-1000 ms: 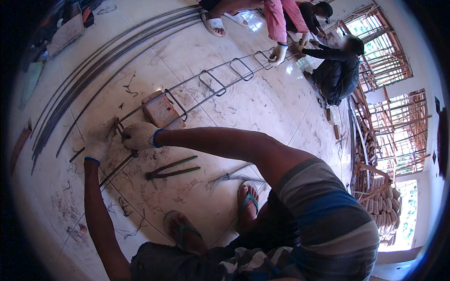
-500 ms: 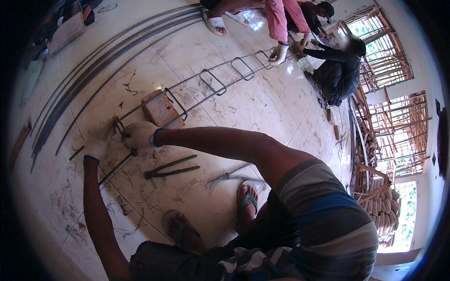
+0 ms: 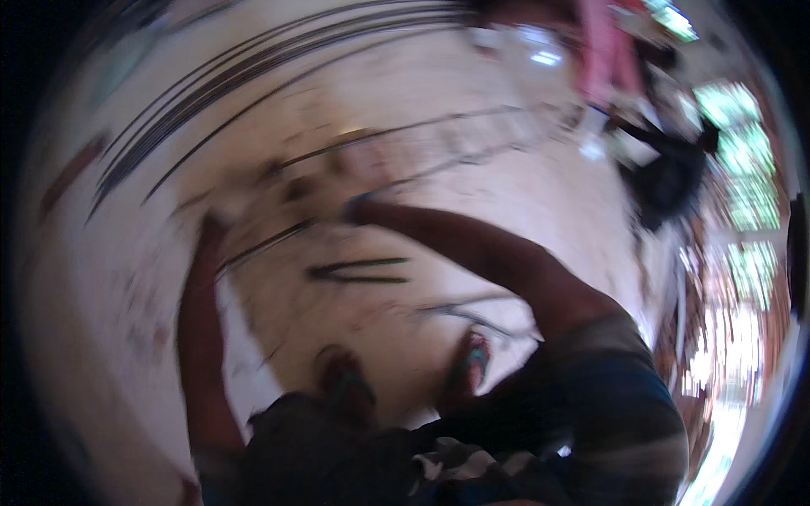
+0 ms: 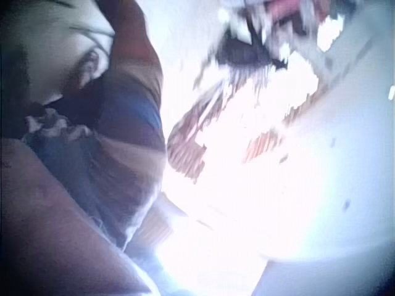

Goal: The person assembles a metal ladder-like frame on the floor, using pliers to bend and secure wire ties at each rung. They repeatedly pick up wire, wrap it around the frame, and twist it with pliers to fasten the joints.

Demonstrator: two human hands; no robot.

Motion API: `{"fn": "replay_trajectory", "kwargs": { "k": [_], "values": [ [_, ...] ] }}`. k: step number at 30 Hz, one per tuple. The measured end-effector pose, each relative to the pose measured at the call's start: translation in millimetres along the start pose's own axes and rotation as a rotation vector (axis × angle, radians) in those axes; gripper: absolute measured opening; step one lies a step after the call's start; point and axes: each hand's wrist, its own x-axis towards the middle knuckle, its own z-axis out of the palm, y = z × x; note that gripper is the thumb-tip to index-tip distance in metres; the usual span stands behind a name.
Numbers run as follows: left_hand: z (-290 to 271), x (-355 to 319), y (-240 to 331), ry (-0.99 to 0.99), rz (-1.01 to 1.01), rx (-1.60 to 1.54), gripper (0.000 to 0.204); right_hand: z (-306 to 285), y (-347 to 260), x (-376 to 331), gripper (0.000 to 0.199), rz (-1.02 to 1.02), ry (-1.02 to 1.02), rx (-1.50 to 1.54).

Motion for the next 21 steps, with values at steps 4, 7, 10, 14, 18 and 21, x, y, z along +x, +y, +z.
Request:
{"fn": "replay_trajectory", "kwargs": {
  "k": [4,7,10,14,18,21],
  "values": [
    [3,3,-6,0.016,-0.086,0.271,0.043,-6,-10,-1,0.042,0.031,-0.01,-0.004],
    [-5,8,-2,0.032,-0.089,0.207,0.042,-9,-15,6,0.039,0.094,-0.029,-0.006],
    [-16,6,11,0.061,-0.08,0.13,0.038,-8,-16,6,0.038,0.079,-0.024,-0.019],
    [-25,0,24,0.06,-0.172,0.122,0.034,-3,-10,7,0.036,0.008,0.051,-0.03],
    [-20,-2,28,0.116,-0.154,0.104,0.033,1,-6,8,0.037,0.083,0.001,-0.019],
    [-16,-1,25,0.105,-0.15,0.18,0.03,1,-11,7,0.038,0.063,0.021,0.006]
  ]
}}
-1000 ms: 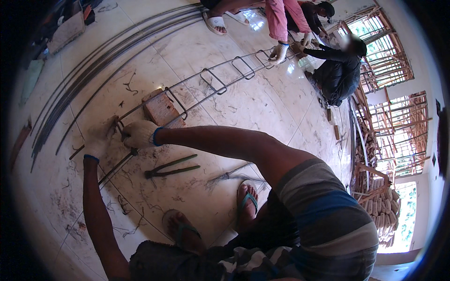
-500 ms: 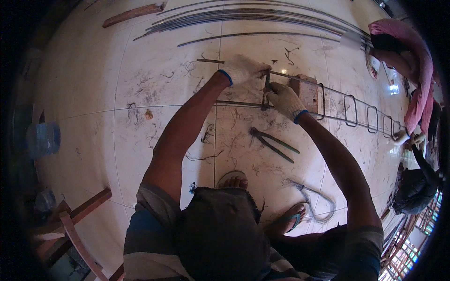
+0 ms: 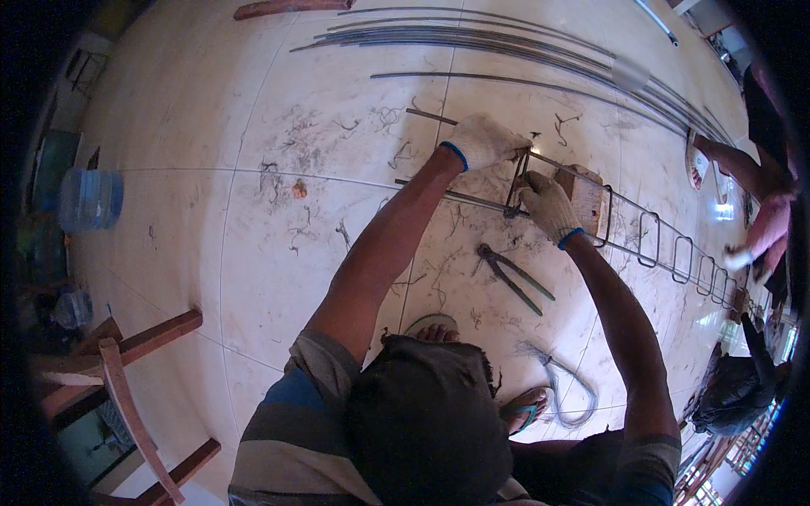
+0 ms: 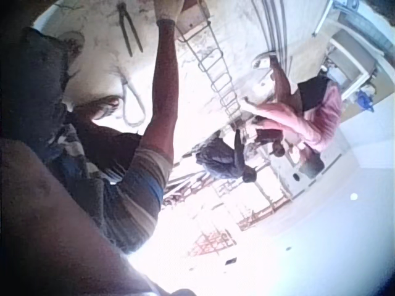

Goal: The person assembles a metal ladder-like frame on the floor, using pliers to bend and secure wire ties at each rung. They repeatedly pick up wire, wrap it around the frame, and twist it with pliers to fasten the joints.

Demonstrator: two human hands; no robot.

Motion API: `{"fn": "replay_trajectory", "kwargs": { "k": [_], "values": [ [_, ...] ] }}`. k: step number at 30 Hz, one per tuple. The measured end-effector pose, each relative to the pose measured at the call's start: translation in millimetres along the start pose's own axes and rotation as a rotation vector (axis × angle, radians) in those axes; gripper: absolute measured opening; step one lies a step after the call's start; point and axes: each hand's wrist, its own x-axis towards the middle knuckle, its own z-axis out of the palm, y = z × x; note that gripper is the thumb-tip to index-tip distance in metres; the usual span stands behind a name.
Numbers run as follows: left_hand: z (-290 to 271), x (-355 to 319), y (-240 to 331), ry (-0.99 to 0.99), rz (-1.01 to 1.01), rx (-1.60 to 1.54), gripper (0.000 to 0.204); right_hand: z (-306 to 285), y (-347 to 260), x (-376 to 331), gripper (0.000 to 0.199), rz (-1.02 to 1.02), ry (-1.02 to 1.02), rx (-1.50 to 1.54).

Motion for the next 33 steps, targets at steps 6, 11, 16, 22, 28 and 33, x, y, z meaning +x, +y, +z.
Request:
{"fn": "replay_trajectory", "kwargs": {
  "k": [6,11,16,22,28,33],
  "values": [
    [6,-2,-2,0.005,-0.053,-0.109,0.034,-7,-8,-7,0.036,-0.029,0.006,-0.066],
    [8,1,-1,-0.21,-0.086,0.054,0.056,-8,2,-11,0.045,-0.009,-0.063,0.005],
    [-2,3,2,-0.046,-0.006,0.119,0.043,0,9,2,0.047,0.008,0.007,-0.039],
    [-2,3,-1,0.014,0.037,0.022,0.035,10,21,11,0.049,0.02,-0.003,-0.084],
    [-3,2,1,-0.052,-0.016,0.018,0.038,8,17,10,0.052,0.009,0.002,-0.064],
    [6,2,-4,-0.007,-0.038,-0.025,0.044,5,17,2,0.051,0.013,-0.003,-0.058]
  ]
}}
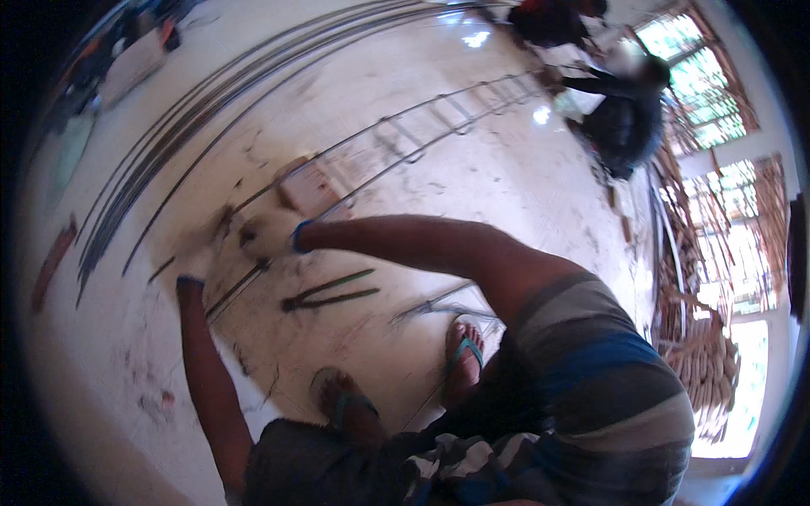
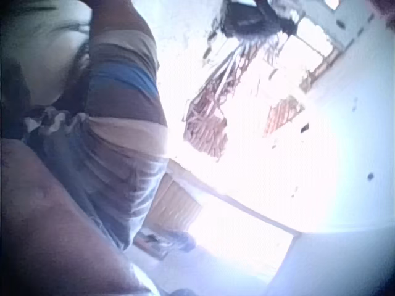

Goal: The person assembles a metal ladder-like frame on the floor, using pliers to bend and secure wire ties at each rung. They repeatedly pick up wire, wrap it around the frame, and twist it with pliers to fasten the joints.

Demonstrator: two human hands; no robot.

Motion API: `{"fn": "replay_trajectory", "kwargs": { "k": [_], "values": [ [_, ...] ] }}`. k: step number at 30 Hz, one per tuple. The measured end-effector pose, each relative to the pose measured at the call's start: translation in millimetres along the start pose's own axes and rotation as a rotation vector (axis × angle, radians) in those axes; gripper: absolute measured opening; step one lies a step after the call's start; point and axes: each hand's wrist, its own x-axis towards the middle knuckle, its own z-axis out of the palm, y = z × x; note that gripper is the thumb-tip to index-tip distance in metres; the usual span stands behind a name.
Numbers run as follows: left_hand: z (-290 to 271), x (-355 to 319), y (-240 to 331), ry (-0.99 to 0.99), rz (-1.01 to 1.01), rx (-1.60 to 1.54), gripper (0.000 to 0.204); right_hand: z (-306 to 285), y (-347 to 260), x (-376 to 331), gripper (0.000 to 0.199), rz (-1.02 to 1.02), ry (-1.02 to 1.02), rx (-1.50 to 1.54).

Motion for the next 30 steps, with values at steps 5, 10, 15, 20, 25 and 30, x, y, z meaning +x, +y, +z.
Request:
{"fn": "replay_trajectory", "kwargs": {
  "k": [5,10,15,20,25,30],
  "values": [
    [3,1,-8,0.02,0.208,0.132,0.05,-9,15,-8,0.034,-0.194,-0.019,-0.19],
    [-9,0,0,-0.104,0.017,0.036,0.045,-55,32,-12,0.038,-0.146,0.103,-0.052],
    [-15,1,6,-0.156,0.0,0.098,0.045,-99,22,-27,0.046,-0.064,0.124,0.034],
    [-10,2,2,-0.149,-0.024,0.004,0.046,-116,8,-34,0.041,-0.072,0.139,0.231],
    [-7,6,1,-0.114,0.014,0.043,0.046,-119,5,-39,0.041,-0.02,0.152,0.288],
    [-6,1,2,-0.064,0.035,0.055,0.044,-126,2,-43,0.045,0.059,0.08,0.415]
  ]
}}
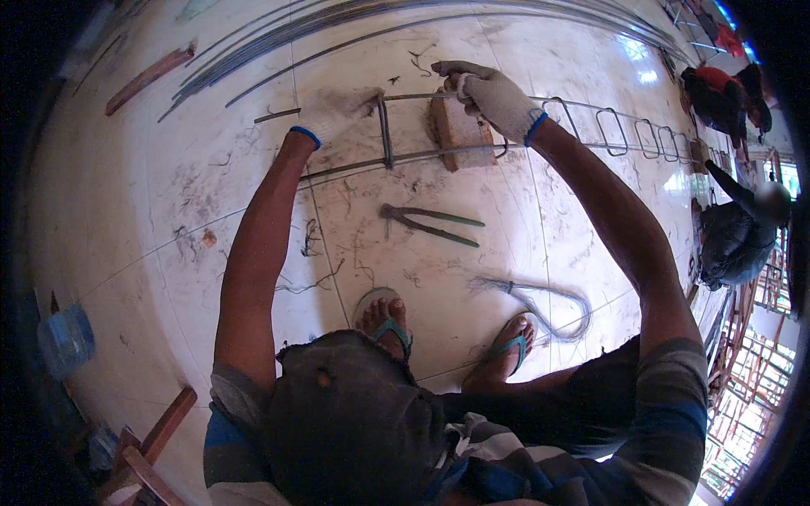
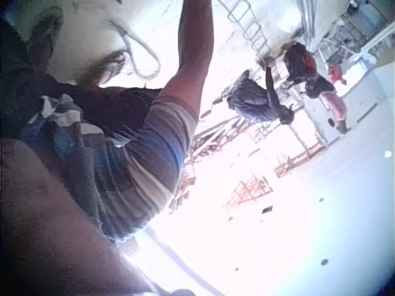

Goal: The person assembles a metal ladder-like frame on the floor, using pliers to bend and secure wire ties at each rung. They repeatedly pick up wire, wrap it around the frame, and twist it with pliers to fasten the joints.

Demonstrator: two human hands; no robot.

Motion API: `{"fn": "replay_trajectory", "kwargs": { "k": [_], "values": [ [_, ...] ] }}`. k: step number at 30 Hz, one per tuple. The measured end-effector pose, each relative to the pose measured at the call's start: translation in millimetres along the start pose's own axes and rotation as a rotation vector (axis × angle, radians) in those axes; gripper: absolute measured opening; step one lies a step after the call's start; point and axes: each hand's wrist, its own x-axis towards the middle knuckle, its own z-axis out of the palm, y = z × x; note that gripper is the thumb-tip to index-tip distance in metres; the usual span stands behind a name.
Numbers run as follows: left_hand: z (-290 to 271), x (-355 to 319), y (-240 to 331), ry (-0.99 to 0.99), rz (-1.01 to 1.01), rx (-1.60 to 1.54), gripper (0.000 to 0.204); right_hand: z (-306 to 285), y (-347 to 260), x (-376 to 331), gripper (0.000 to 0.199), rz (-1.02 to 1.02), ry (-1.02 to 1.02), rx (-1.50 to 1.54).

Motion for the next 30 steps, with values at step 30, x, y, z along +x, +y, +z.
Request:
{"fn": "replay_trajectory", "kwargs": {
  "k": [30],
  "values": [
    [-57,-20,24,0.838,-0.598,-1.813,0.039,59,14,-89,0.038,0.194,-0.539,0.115]
  ]
}}
